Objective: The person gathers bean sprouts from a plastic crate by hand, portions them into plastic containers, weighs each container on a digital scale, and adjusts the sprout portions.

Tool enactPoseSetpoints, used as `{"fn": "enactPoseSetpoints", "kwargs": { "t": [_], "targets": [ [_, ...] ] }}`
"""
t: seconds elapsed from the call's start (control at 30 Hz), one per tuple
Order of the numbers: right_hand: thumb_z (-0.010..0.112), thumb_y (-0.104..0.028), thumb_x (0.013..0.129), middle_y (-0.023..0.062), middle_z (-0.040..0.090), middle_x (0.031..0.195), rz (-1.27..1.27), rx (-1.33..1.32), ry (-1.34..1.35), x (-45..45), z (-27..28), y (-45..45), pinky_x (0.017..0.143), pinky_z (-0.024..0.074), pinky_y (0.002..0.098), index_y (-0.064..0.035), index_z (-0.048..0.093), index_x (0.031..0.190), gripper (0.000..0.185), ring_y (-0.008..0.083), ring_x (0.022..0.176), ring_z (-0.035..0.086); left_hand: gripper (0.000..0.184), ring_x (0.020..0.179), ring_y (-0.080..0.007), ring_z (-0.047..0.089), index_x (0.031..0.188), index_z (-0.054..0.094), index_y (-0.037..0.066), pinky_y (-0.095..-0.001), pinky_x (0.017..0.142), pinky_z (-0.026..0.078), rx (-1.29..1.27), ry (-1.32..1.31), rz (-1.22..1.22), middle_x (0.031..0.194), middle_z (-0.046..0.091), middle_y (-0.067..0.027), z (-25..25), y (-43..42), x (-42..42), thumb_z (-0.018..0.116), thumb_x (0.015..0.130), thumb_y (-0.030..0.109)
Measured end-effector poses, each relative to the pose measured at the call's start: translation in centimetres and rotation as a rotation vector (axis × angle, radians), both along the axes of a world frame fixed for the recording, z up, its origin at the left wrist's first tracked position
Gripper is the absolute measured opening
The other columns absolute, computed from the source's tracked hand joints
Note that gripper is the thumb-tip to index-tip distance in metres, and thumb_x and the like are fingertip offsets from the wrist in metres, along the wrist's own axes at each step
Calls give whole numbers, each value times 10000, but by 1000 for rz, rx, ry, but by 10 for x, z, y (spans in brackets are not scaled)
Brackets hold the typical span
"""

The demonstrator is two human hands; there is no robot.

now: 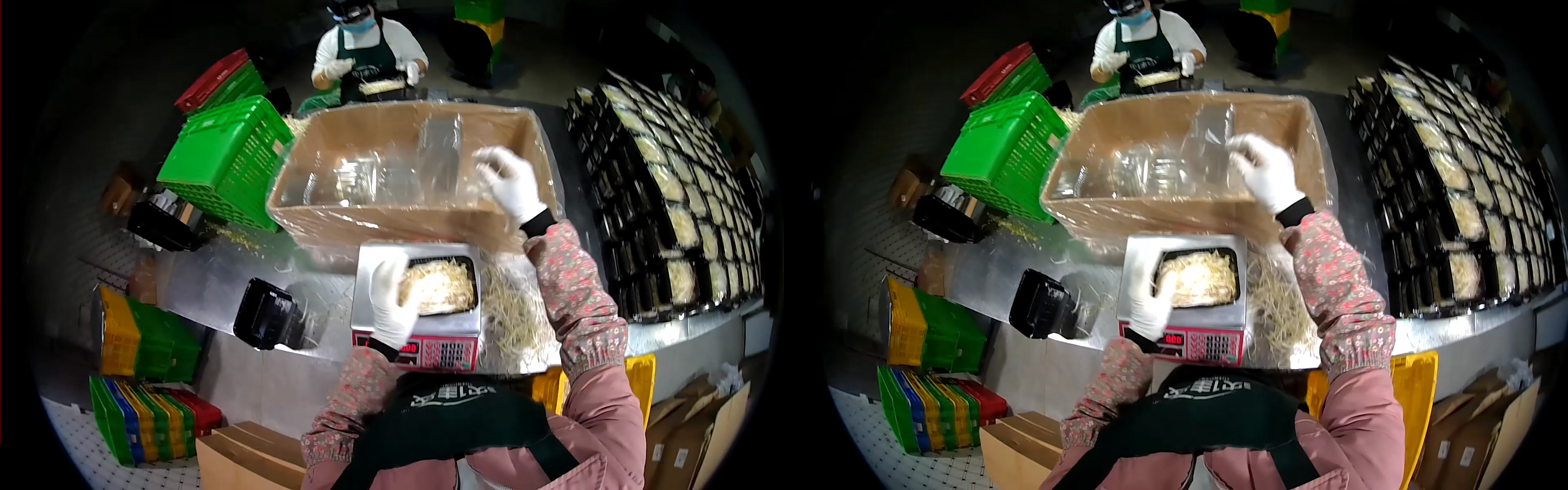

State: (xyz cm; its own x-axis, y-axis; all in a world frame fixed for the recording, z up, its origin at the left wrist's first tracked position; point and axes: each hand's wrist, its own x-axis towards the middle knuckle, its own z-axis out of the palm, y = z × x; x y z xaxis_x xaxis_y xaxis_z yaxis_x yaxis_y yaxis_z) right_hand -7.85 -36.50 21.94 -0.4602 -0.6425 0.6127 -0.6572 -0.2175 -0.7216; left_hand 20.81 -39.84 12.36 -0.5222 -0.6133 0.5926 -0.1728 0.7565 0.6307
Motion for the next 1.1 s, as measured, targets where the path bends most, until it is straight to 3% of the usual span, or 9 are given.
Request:
{"fn": "enactPoseSetpoints", "kwargs": {
  "t": [0.2, 0.33, 0.4, 0.53, 0.63, 0.7, 0.77, 0.93, 1.1],
  "targets": [
    [593, 18, 882, 82, 671, 1013, 347, -56, -586, 46, 18, 71, 730, 525, 218, -11, 508, 1145, 278, 88, 874, 619, 601, 1254, -300, 455, 1463, 256, 23, -433, 1017, 406, 868, 767, -109, 1351, 461, -191, 61, -19, 30, 478, 996, 331],
    [572, 62, 858, 54, 579, 1039, 507, 158, -727, 96, -18, 98, 686, 488, 207, -77, 338, 1373, 583, 81, 786, 557, 417, 800, -139, 623, 1347, 454, 19, -269, 706, 525, 874, 427, -305, 1037, 637, -100, 52, -17, 41, 556, 959, 133],
    [586, 67, 846, 22, 542, 949, 529, 234, -727, 105, -42, 111, 663, 461, 215, -123, 146, 1511, 820, 72, 781, 520, 361, 767, -123, 621, 1291, 502, 10, -245, 683, 518, 883, 350, -263, 970, 649, -82, 38, -6, 46, 562, 942, 80],
    [645, -48, 864, 42, 588, 770, 377, 437, -584, 104, -87, 117, 651, 475, 265, -116, 354, 1447, 655, 131, 686, 569, 301, 755, -85, 607, 1212, 566, -11, -198, 686, 490, 948, 121, -173, 900, 658, -41, -10, -8, 46, 587, 916, 36],
    [609, -262, 917, 184, 648, 726, 51, 421, -109, 111, -100, 90, 641, 506, 418, -112, 582, 1170, 295, 358, 685, 645, 292, 731, -42, 549, 1206, 585, -2, -197, 660, 452, 619, 176, -124, 873, 610, 7, -35, -35, 34, 578, 922, 65],
    [578, -331, 929, 187, 655, 733, -62, 351, 97, 113, -105, 68, 642, 506, 452, -99, 586, 1088, 282, 377, 707, 644, 286, 746, -49, 548, 1209, 584, 3, -215, 647, 458, 654, 159, -45, 895, 608, 10, -34, -46, 28, 574, 936, 90],
    [521, -385, 944, 167, 665, 742, -175, 514, 271, 112, -96, 56, 655, 506, 467, -105, 617, 997, 300, 367, 735, 648, 365, 919, -97, 569, 1296, 535, -2, -229, 828, 461, 817, 257, -44, 1043, 628, -35, -49, -59, 22, 566, 944, 92],
    [537, -384, 919, 159, 676, 760, -306, 642, 327, 85, -108, 51, 679, 516, 453, -99, 674, 902, 317, 345, 752, 661, 296, 926, -134, 587, 1147, 630, -30, -263, 830, 460, 390, -66, 53, 1030, 672, -73, -85, -83, 0, 529, 965, 180],
    [546, -385, 926, 227, 671, 908, -237, 599, -67, 80, -159, 64, 807, 503, 404, -26, 659, 1048, 396, 354, 903, 651, 253, 845, -128, 551, 1028, 660, -3, -282, 786, 443, 671, -95, -103, 919, 650, -41, -74, -83, -12, 550, 964, 215]
  ]
}}
